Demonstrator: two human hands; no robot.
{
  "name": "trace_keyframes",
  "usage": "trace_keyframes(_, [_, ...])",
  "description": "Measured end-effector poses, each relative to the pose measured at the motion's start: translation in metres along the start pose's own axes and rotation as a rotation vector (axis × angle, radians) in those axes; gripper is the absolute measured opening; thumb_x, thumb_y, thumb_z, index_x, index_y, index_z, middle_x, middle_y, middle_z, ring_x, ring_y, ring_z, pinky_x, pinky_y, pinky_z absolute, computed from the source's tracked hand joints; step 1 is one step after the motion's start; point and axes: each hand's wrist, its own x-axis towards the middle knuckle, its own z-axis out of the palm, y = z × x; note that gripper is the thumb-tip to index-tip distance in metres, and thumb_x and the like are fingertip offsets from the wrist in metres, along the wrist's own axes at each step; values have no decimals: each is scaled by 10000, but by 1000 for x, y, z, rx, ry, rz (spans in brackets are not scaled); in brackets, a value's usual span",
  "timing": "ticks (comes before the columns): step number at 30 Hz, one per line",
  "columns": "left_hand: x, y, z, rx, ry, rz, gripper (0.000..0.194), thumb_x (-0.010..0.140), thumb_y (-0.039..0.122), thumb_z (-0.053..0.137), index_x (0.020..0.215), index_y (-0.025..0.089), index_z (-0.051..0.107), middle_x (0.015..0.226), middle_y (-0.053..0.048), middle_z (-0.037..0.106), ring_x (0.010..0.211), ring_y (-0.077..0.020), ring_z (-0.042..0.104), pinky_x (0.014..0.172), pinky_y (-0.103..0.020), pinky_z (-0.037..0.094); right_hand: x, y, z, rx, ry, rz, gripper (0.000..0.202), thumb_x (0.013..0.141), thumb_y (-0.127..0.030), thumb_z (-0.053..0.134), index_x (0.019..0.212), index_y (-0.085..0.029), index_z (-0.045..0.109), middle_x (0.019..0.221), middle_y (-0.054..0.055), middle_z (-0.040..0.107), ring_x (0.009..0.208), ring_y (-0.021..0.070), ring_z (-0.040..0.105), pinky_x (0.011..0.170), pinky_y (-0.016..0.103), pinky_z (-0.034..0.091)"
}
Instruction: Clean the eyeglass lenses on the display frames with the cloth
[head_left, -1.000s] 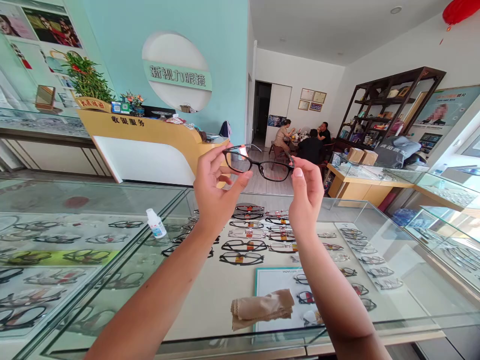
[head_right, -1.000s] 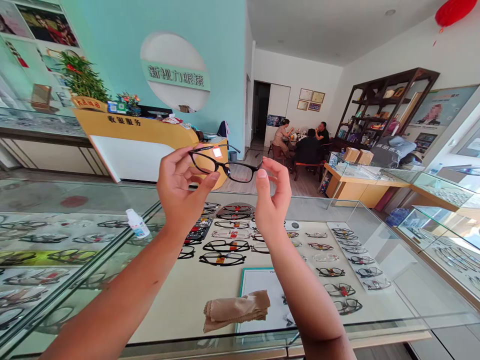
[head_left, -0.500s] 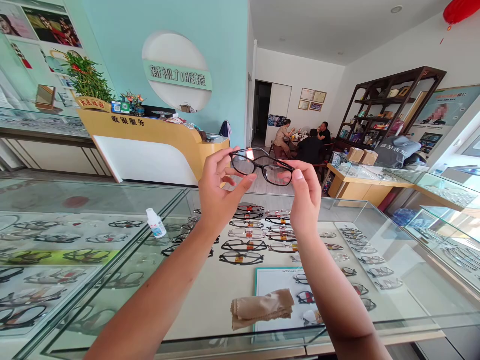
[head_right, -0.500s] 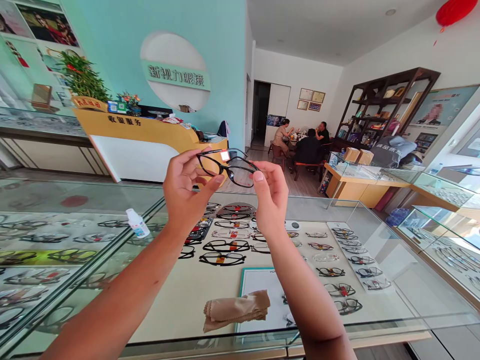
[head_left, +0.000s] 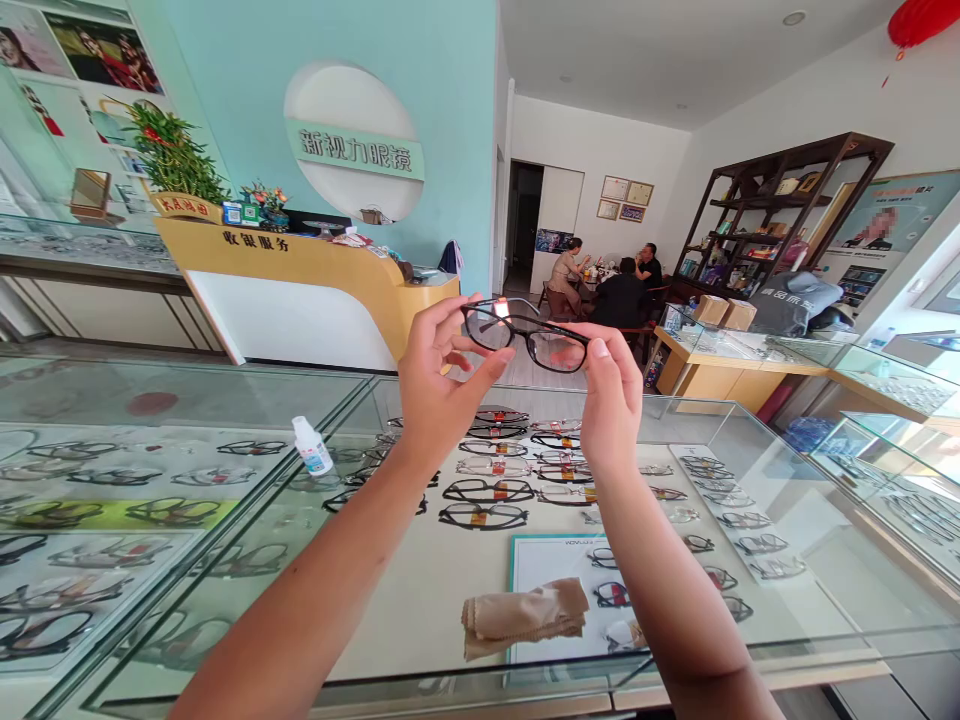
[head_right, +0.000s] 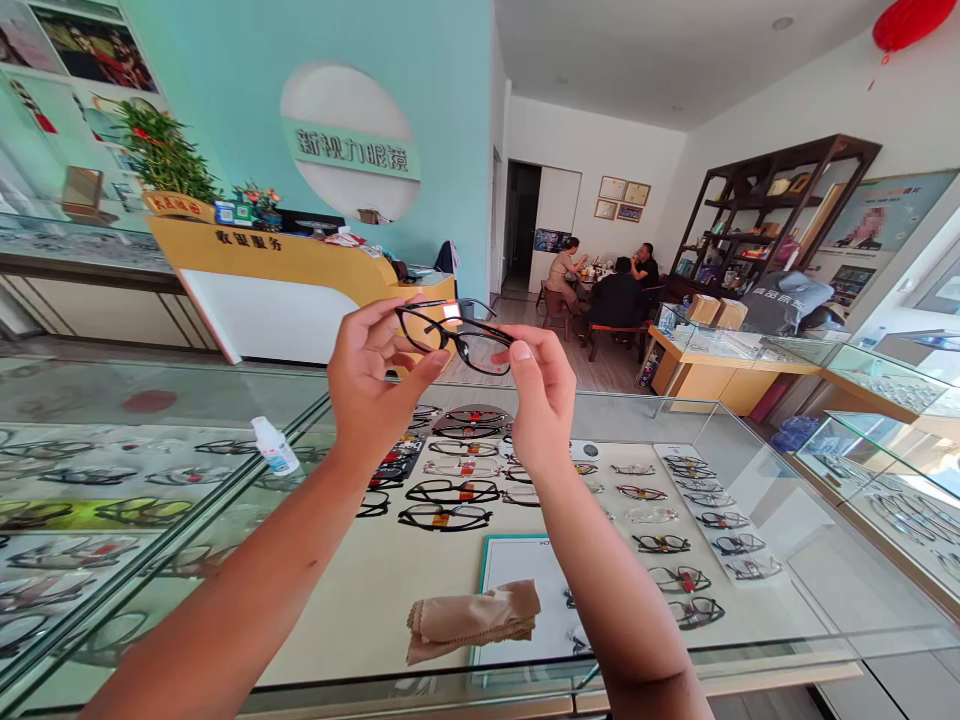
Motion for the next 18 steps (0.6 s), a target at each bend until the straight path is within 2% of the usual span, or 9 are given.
trace_keyframes(6, [1,-3,0,21,5,8,657,913,497,893,1463,339,569,1542,-109,701,888,-182,778,661,-321,575,1,-2,0,-59,16,7,336,1071,-517,609,1086,-267,834,1038,56,836,872,210,729,920,427,586])
trace_keyframes(12, [2,-7,0,38,26,34,640,928,448,883,1474,333,568,1512,-106,713,910,-197,778,675,-333,560,4,-1,0,38,-20,83,307,1047,-478,644,1061,-256,856,1022,55,870,943,232,763,968,438,589])
trace_keyframes(16, [4,-7,-2,77,16,31,648,945,441,860,1510,335,561,1550,-108,685,1035,-238,781,763,-378,582,7,3,-6,-24,-80,107,284,1055,-414,606,1089,-261,843,1063,53,869,973,235,754,989,448,584])
trace_keyframes(18, [5,-5,-5,116,8,28,658,940,439,862,1519,328,569,1553,-105,684,1152,-269,766,837,-405,595,8,5,-11,-102,-87,68,245,1049,-385,618,1107,-272,828,1120,53,855,1032,243,753,1005,450,575])
